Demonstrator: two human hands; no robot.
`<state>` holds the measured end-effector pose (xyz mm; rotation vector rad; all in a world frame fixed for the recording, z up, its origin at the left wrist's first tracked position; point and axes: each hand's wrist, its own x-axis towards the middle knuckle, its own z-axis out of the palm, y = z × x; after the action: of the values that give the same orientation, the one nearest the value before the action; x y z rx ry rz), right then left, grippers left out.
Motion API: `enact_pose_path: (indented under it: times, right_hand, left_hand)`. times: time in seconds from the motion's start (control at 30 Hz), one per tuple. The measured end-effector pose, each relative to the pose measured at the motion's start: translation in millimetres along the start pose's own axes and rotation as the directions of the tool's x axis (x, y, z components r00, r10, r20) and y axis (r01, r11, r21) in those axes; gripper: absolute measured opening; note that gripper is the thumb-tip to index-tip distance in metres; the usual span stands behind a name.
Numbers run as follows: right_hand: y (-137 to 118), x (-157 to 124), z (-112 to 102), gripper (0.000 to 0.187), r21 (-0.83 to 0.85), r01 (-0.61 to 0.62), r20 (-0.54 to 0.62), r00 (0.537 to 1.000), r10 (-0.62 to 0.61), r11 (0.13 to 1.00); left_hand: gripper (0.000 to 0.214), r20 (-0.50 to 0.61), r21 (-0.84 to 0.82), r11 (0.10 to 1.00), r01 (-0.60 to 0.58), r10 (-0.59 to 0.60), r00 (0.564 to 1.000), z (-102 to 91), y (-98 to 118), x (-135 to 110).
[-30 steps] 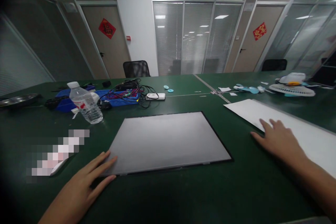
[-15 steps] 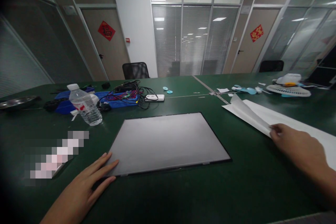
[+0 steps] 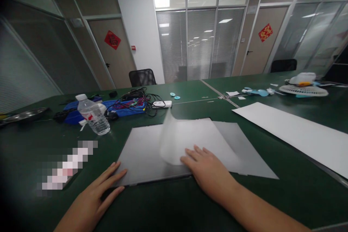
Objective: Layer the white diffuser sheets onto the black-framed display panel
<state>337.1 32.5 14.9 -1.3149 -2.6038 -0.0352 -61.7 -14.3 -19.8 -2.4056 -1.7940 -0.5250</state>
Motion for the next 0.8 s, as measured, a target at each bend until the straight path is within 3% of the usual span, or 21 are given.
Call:
enact_pose_path:
  times: [0.13,0.27,0.4,0.5,0.6,0.7,0.8]
  right_hand:
    - [-22,16,4,0.049,0.057,0.106,0.076,0.991,-0.110,0.993]
    - [-21,19,3,0.047,0.107,0.167,0.024,0.985,-0.171,0.980]
    - [-20,19,6,0.048,0.137,0.200,0.002,0.979,-0.203,0.970]
    - [-26,20,8,0.048,0.146,0.212,0.035,0.975,-0.220,0.966]
    - [-30,19,3,0.057,0.166,0.190,0.026,0.980,-0.197,0.968]
    - [-14,15,-10,0.064,0.150,0.141,-0.048,0.990,-0.135,0.979]
    - [40,3,-23,0.062,0.048,0.002,-0.146,0.989,0.005,0.999]
  left_hand:
    - [0.040,-0.003,-0.021,1.000,0.023,-0.023,1.000,-3.0,3,0]
    - [0.044,0.004,-0.121,0.986,0.116,-0.116,0.993,-3.7,6,-1]
    - [0.055,-0.058,-0.246,0.944,0.221,-0.242,0.968,2.2,5,-3]
    - [0.070,-0.082,-0.251,0.947,0.202,-0.229,0.970,3.8,2,-3]
    - [0.061,-0.022,-0.170,0.978,0.121,-0.126,0.992,0.5,1,-1]
    - [0.045,0.013,-0.094,0.995,0.044,-0.043,0.999,-2.2,1,0]
    - [0.044,-0.016,-0.033,0.999,0.014,-0.014,1.000,-2.2,0,0]
